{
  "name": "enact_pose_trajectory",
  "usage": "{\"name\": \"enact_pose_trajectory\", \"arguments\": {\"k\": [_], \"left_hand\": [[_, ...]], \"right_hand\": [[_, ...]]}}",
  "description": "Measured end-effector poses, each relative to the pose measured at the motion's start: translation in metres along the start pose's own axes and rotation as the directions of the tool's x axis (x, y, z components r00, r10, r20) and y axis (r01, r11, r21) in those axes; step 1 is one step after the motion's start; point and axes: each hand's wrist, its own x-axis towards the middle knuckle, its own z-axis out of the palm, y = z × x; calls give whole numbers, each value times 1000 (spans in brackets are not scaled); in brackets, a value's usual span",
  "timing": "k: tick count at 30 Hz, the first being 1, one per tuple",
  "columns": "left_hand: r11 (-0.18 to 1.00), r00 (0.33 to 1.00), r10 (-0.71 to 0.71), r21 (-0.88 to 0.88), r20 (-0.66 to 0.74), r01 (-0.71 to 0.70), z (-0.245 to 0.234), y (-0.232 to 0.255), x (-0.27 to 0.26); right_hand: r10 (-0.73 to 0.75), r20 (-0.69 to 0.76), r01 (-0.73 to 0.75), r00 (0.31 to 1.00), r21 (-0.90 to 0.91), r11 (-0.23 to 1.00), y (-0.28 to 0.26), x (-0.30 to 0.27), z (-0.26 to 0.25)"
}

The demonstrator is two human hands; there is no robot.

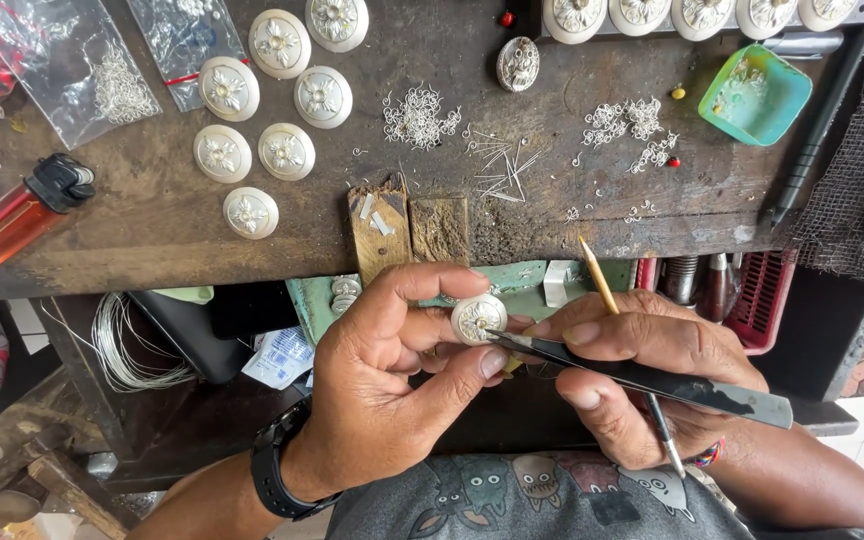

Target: A person uses tweezers and a pick to precisely place and arrange tiny silver decorative elements onto a circular jewelry base at a workbench.

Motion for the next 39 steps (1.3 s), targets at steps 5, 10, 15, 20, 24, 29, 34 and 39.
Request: {"name": "enact_pose_trajectory", "arguments": {"k": [5,10,15,20,24,29,34,39], "left_hand": [[1000,1000,-8,18,-12,8,0,0,0],[996,999,34,88,-2,-34,-2,1,0],[999,1000,6,36,19,-6,-2,2,0],[994,1000,-12,108,-3,12,-3,1,0],[997,1000,-3,73,8,2,-2,2,0],[997,1000,-9,73,4,8,-2,1,0],[998,1000,4,59,14,-5,-2,1,0],[993,1000,11,117,-2,-11,-2,1,0]], "right_hand": [[33,13,-33,999,-4,999,1,-2,-2],[-76,-74,75,994,-9,997,9,-4,2],[-24,-63,25,998,11,1000,12,-10,2],[-56,-81,55,995,-14,998,13,-9,4],[-98,-102,98,990,-4,995,18,-10,5],[-76,-100,72,992,-35,997,15,-10,5],[-91,-100,93,991,13,996,16,-9,5],[-91,-80,91,993,-14,996,16,-9,3]]}}
